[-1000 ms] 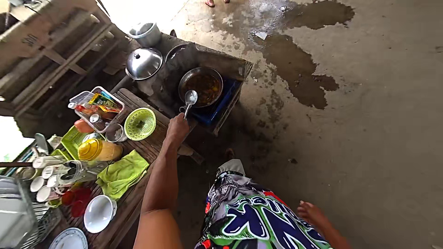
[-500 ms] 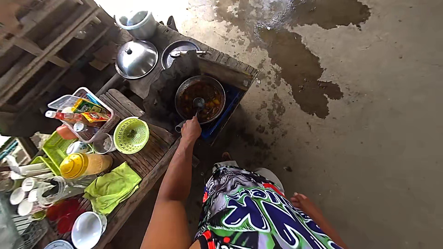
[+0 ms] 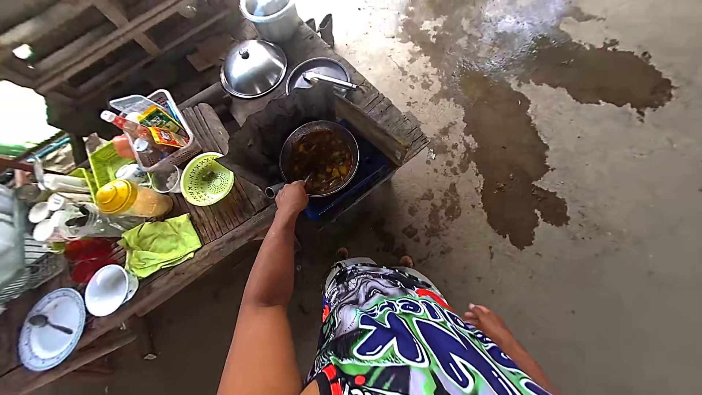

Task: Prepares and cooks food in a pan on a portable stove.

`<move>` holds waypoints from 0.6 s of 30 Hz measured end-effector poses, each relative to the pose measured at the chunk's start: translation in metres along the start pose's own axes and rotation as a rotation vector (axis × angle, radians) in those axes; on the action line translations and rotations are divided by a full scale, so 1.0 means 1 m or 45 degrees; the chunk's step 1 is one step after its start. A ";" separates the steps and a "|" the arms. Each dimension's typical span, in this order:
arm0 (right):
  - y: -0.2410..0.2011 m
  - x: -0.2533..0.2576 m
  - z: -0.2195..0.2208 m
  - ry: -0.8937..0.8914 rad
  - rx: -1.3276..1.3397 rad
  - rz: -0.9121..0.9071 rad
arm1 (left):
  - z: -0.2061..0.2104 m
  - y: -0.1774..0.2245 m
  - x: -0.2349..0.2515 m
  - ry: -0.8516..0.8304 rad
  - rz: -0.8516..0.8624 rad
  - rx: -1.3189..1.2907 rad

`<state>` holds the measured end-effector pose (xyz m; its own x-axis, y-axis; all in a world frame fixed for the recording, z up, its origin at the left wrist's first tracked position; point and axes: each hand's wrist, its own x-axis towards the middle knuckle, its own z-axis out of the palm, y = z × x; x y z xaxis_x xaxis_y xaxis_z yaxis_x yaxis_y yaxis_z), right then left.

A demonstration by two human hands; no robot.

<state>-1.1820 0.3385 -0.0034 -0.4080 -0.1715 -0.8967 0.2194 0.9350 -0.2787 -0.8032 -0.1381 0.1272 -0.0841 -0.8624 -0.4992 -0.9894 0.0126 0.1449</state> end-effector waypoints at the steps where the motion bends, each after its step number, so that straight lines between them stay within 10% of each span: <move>1: -0.007 0.010 -0.020 0.007 -0.005 -0.027 | 0.004 0.001 -0.002 0.015 -0.013 -0.071; 10: -0.023 0.070 -0.133 0.058 -0.121 -0.053 | 0.004 0.016 -0.052 0.174 -0.143 -0.333; 18: -0.019 0.060 -0.106 0.005 -0.074 -0.017 | -0.011 0.015 -0.058 0.372 -0.197 -0.266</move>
<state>-1.3041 0.3434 -0.0154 -0.4141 -0.1828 -0.8917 0.1618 0.9492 -0.2698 -0.8120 -0.0933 0.1681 0.1314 -0.9541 -0.2690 -0.9397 -0.2063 0.2727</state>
